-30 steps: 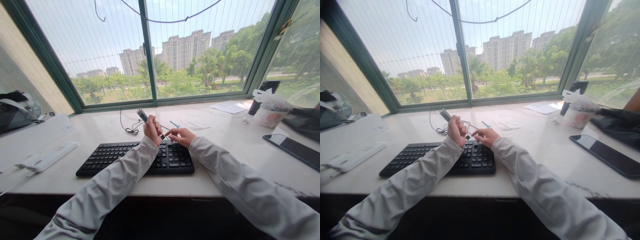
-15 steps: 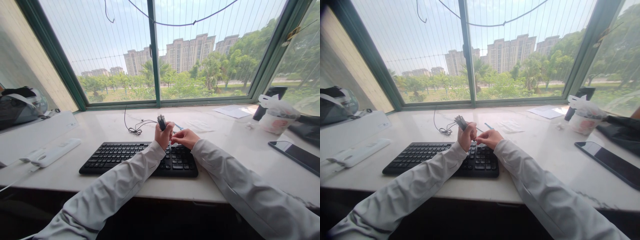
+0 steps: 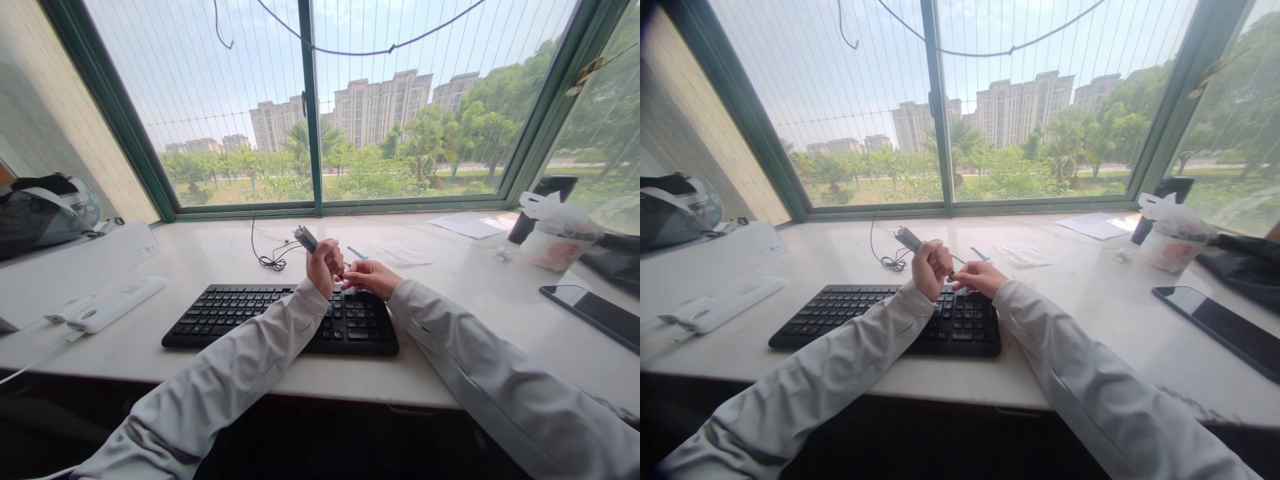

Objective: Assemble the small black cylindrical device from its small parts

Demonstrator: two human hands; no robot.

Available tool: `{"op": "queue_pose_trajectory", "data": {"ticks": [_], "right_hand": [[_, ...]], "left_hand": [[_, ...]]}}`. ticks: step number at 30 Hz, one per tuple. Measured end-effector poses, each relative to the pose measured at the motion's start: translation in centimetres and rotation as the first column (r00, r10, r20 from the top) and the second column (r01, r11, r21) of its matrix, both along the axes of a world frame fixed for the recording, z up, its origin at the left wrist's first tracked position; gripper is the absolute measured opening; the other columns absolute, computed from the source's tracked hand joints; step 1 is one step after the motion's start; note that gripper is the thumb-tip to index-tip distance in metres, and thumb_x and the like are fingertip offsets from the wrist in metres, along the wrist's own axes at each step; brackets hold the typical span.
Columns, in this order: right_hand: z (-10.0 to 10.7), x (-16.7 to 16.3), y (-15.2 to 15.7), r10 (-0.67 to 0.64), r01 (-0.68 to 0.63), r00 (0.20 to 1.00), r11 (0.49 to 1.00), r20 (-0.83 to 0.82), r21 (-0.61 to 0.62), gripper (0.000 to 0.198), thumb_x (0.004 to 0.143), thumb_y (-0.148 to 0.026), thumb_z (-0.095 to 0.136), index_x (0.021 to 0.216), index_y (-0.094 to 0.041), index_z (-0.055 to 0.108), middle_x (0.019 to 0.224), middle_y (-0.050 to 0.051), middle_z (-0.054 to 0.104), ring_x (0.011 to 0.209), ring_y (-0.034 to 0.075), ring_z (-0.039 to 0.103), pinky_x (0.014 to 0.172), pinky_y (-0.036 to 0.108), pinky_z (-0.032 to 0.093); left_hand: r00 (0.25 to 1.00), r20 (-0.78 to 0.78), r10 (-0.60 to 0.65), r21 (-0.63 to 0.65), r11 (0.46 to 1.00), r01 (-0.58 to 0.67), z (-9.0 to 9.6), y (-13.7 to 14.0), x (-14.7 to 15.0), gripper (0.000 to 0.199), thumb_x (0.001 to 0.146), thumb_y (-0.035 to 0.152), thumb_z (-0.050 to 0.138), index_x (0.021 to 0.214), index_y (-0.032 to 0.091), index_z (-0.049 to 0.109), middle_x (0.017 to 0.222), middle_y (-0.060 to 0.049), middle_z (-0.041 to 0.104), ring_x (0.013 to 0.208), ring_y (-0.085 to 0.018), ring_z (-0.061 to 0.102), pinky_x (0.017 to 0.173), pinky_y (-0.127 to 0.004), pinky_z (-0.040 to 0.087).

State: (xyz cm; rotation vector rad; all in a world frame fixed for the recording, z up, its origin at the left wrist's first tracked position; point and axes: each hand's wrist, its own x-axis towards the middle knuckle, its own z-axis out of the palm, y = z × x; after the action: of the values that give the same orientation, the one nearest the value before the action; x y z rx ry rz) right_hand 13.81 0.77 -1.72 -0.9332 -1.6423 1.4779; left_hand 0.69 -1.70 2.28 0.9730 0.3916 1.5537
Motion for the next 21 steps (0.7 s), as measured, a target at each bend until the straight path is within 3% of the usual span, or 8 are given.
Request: {"op": "queue_pose_trajectory", "data": {"ticks": [3,6,8,11,16,21], "right_hand": [[0.04,-0.24,-0.3,-0.001,-0.014,0.994,0.99,-0.112,-0.141,0.049,0.05,-0.045,0.083,0.067,-0.017,0.047,0.081,0.007,0.071,0.069,0.015,0.066,0.06,0.023,0.046],[0.23,-0.21,-0.48,-0.022,-0.003,0.989,0.985,-0.146,-0.173,0.046,0.05,-0.039,0.085,0.07,-0.016,0.051,0.08,0.007,0.071,0.067,0.013,0.065,0.063,0.025,0.049],[0.36,-0.07,-0.47,-0.005,-0.021,0.988,0.985,-0.154,-0.172,0.044,0.054,-0.035,0.085,0.082,-0.015,0.057,0.081,0.006,0.071,0.066,0.012,0.064,0.066,0.025,0.05],[0.44,0.2,-0.33,0.072,-0.096,0.986,0.983,-0.151,-0.156,0.047,0.059,-0.032,0.082,0.096,-0.013,0.062,0.084,0.007,0.07,0.064,0.009,0.061,0.069,0.025,0.052],[0.2,0.52,-0.06,0.105,-0.116,0.989,0.987,-0.104,-0.11,0.047,0.06,-0.04,0.081,0.094,-0.012,0.065,0.085,0.008,0.071,0.07,0.012,0.065,0.071,0.027,0.054],[-0.24,0.56,0.03,0.065,-0.067,0.998,0.995,0.021,0.077,0.051,0.064,-0.048,0.075,0.101,-0.013,0.065,0.084,0.008,0.073,0.074,0.015,0.068,0.075,0.032,0.056]], "left_hand": [[1.0,0.013,-0.007,-0.011,1.0,0.007,-0.13,0.02,0.03,0.042,0.067,0.024,0.057,0.045,0.02,0.021,0.035,0.008,0.017,0.03,-0.003,0.017,0.035,-0.022,0.014],[1.0,-0.008,-0.001,-0.019,1.0,0.001,-0.23,-0.09,0.15,0.042,0.065,0.025,0.06,0.045,0.019,0.023,0.036,0.008,0.019,0.031,-0.003,0.018,0.035,-0.021,0.014],[1.0,-0.013,0.001,-0.016,1.0,-0.001,-0.22,-0.18,0.2,0.043,0.065,0.026,0.061,0.045,0.019,0.023,0.037,0.008,0.019,0.031,-0.002,0.019,0.035,-0.021,0.014],[1.0,-0.003,-0.014,-0.013,1.0,0.014,-0.08,-0.25,0.18,0.043,0.065,0.026,0.061,0.045,0.019,0.023,0.037,0.009,0.018,0.031,-0.002,0.018,0.035,-0.021,0.013],[0.999,0.026,-0.031,-0.012,0.999,0.031,0.22,-0.28,0.05,0.044,0.066,0.024,0.059,0.044,0.019,0.021,0.035,0.008,0.017,0.03,-0.003,0.017,0.035,-0.022,0.012],[1.0,0.011,-0.001,-0.022,1.0,0.001,0.23,-0.31,0.01,0.045,0.066,0.026,0.06,0.044,0.02,0.021,0.035,0.008,0.017,0.03,-0.003,0.018,0.035,-0.021,0.013]]}}
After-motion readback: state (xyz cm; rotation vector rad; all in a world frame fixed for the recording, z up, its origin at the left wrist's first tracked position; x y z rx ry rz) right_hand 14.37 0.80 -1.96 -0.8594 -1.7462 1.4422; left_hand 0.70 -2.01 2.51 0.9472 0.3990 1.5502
